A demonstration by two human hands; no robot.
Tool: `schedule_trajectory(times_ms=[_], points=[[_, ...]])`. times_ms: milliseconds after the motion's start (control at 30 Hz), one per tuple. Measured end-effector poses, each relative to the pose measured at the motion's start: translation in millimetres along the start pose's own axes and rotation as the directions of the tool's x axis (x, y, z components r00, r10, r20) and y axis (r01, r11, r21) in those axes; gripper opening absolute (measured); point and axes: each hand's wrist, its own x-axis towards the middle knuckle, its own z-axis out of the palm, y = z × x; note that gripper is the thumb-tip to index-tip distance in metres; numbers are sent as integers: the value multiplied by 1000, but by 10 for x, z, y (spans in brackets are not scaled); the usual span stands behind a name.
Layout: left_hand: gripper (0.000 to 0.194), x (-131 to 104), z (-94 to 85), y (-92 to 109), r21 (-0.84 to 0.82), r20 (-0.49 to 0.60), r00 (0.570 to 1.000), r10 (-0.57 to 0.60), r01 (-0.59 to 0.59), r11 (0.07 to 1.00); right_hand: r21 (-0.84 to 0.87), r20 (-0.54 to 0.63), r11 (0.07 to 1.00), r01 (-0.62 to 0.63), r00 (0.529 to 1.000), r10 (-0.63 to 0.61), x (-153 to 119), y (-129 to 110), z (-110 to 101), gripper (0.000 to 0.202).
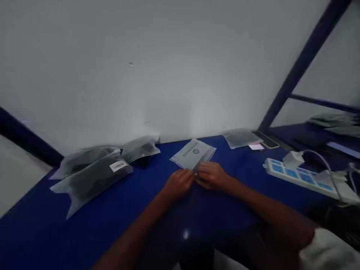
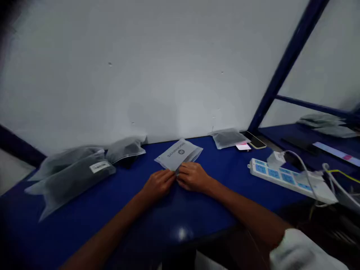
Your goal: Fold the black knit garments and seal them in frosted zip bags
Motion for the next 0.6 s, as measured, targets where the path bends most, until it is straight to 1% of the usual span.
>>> schedule_trajectory(times_ms=[100, 167, 233, 300, 367, 433, 467, 533, 600], points=[[24, 3, -36, 16, -1, 15, 999, -40, 40, 999, -23, -41, 999, -31, 999, 30, 25, -29, 16, 21], [24, 1, -65, -4, -10, 13, 998, -68, 68, 998, -48, -57, 997, -54, 997, 51, 17, 4, 26, 21], [23, -11, -109, -68, -31, -8, 995, -104, 103, 994, -85, -64, 993, -82, 995, 77, -15, 98, 27, 21], [21, -42, -174, -179, -74, -55, 983, -173, 168, 983, -139, -68, 983, -120, 991, 112, -61, 237, 7, 21], [18, -92, -254, -326, -134, -103, 957, -269, 255, 958, -208, -79, 964, -168, 985, 154, -109, 385, -36, 20], [13, -157, -330, -474, -156, -136, 916, -377, 356, 922, -257, -98, 941, -222, 974, 203, -147, 497, -84, 20], [11, -191, -361, -535, -144, -122, 895, -430, 413, 899, -261, -109, 933, -249, 968, 228, -161, 532, -102, 18], [12, -252, -396, -620, -112, -63, 874, -482, 474, 873, -219, -108, 933, -285, 957, 267, -184, 560, -115, 13], [12, -295, -399, -655, -69, 2, 855, -518, 517, 853, -138, -48, 942, -307, 952, 304, -218, 559, -94, 5]])
